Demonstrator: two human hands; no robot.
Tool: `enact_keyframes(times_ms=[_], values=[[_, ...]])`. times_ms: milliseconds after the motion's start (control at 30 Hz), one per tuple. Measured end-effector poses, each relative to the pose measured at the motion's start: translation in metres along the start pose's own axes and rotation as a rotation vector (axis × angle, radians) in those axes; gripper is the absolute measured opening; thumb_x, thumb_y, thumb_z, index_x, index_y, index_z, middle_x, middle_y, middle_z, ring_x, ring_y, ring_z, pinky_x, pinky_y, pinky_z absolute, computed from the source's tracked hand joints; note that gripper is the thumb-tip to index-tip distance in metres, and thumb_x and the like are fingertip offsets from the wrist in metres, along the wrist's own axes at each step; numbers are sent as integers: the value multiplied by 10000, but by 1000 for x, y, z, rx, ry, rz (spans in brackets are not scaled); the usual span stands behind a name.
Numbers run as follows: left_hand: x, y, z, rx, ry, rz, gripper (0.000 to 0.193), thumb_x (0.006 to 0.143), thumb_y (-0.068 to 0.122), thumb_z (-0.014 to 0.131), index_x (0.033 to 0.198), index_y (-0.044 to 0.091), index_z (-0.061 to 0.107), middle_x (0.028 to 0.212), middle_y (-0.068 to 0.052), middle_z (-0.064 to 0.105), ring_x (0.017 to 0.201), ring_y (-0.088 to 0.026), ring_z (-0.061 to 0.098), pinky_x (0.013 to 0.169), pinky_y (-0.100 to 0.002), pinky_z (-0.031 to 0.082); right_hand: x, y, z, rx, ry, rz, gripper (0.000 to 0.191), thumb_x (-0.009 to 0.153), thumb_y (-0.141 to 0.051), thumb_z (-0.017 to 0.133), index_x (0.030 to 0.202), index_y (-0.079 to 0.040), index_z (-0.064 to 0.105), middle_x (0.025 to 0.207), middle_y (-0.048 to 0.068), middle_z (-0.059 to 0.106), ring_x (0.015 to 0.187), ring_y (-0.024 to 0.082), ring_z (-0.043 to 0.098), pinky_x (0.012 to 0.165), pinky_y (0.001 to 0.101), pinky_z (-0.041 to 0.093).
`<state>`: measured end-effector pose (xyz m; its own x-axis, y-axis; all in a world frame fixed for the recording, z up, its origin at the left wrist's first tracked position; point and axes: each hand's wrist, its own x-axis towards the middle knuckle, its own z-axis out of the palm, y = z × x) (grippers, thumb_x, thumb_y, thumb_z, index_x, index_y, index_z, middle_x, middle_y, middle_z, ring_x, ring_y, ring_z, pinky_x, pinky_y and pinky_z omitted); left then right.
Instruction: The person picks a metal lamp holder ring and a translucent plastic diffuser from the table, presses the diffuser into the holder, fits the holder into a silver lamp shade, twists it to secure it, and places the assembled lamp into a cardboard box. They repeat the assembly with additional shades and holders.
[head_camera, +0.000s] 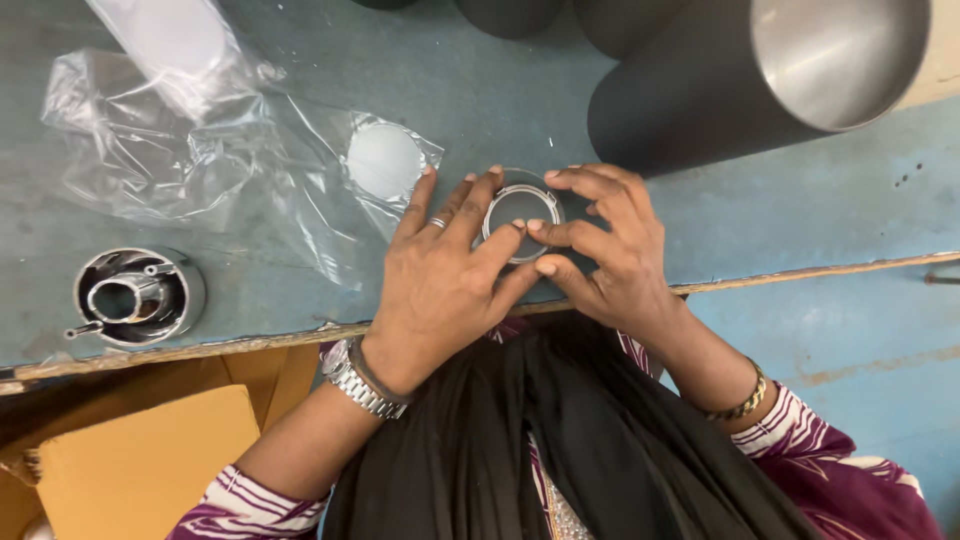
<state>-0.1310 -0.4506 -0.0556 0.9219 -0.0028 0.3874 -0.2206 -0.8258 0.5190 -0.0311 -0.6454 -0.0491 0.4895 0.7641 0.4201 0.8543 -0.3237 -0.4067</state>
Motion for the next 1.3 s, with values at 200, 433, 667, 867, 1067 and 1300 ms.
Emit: enact_keyframes(times_ms=[200,433,667,867,1067,1300], values=[[-21,0,-9,71,93,67,395,914,341,728,1274,181,702,1464,-174,577,1367,-369,547,1190,-666,185,-5,5,6,92,16,-6,338,988,-413,713,1154,-118,724,1386,143,602,1299,369,553,978,429,539],[-113,-35,-74,367,592,-331,456,1013,247,816,1407,165,602,1478,-109,536,1378,-322,482,1251,-510,323,-13,13,10,97,15,-160,524,973,-465,695,1304,-73,585,1294,125,684,1328,361,555,1118,493,436],[-153,-85,-101,121,470,-569,884,946,258,892,1573,-6,328,1533,-206,453,1428,-364,461,1253,-507,380,-13,17,15,35,-35,-184,668,955,-437,726,1435,-69,441,1243,36,729,1353,326,497,1204,560,340],[-140,-92,-91,253,541,-410,973,826,201,965,1560,51,345,1486,-134,534,1384,-352,557,1218,-553,301,-17,18,18,30,-32,-153,614,908,-404,774,1361,-85,509,1230,25,732,1349,328,505,1237,580,319],[-107,-61,-54,87,567,-8,1099,840,236,1015,1616,285,237,1503,-147,438,1344,-314,543,1065,-400,560,-15,17,17,113,242,-226,449,911,-315,787,1206,-49,578,1160,116,722,1164,355,612,1083,532,472],[-51,32,7,-263,509,37,925,864,189,949,1535,270,317,1429,-162,411,1329,-312,500,1043,-445,539,-40,-37,11,615,232,-129,662,854,-349,793,1375,-28,541,1432,221,513,1309,380,548,1099,492,463]])
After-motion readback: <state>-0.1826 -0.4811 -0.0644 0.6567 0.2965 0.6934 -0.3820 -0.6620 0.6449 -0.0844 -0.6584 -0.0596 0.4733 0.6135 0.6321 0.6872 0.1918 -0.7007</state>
